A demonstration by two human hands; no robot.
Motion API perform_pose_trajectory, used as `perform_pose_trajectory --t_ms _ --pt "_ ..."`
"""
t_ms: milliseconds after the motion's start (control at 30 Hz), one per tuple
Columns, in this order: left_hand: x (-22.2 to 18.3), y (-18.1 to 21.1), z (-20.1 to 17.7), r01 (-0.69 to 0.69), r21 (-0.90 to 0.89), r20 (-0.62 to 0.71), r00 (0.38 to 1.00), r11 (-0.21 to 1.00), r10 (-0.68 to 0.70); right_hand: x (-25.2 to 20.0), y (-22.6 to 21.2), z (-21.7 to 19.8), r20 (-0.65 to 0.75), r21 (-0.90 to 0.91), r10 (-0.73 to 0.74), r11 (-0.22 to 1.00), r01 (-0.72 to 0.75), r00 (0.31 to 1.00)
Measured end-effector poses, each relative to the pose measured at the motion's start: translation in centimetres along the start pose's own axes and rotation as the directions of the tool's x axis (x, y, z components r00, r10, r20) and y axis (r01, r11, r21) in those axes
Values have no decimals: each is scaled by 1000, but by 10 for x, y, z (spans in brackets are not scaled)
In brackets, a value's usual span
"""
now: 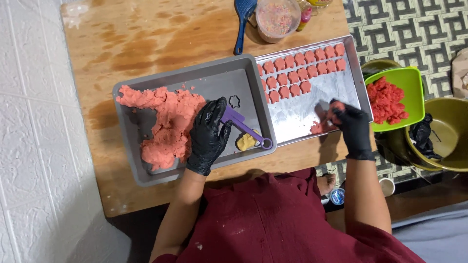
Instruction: Portioning and arranging small pieces of pink dough onto a baking tray using a spatula and hands.
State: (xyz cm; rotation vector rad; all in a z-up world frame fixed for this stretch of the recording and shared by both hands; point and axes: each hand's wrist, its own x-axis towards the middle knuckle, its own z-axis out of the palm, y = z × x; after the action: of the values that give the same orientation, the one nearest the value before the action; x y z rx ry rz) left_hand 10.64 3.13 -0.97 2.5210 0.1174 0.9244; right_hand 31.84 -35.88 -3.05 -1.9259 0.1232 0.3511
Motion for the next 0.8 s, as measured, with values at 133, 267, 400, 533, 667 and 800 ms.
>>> perform_pose_trajectory --t_ms 133,267,400,533,667,800 --pt "1 -5 -4 -11 -37 -38 999 999 10 -43 -84 41 23 317 -34 948 25 999" --pt "0 10 -8 -24 123 214 977 992 -3 -70 -141 115 275 354 -147 934 42 950" --pt "2 25 -8 -49 237 424 904 970 -58 -24 -119 200 444 438 -301 894 89 844" --pt "-7 25 0 -139 341 538 840 930 -72 -40 -140 243 614 335 -338 930 152 713" --pt "-35 8 8 -111 315 389 921 943 -21 -47 -161 231 786 135 -414 840 525 460" --pt "-44 -3 4 -108 251 291 956 962 32 -43 -171 187 718 4 -543 630 777 436"
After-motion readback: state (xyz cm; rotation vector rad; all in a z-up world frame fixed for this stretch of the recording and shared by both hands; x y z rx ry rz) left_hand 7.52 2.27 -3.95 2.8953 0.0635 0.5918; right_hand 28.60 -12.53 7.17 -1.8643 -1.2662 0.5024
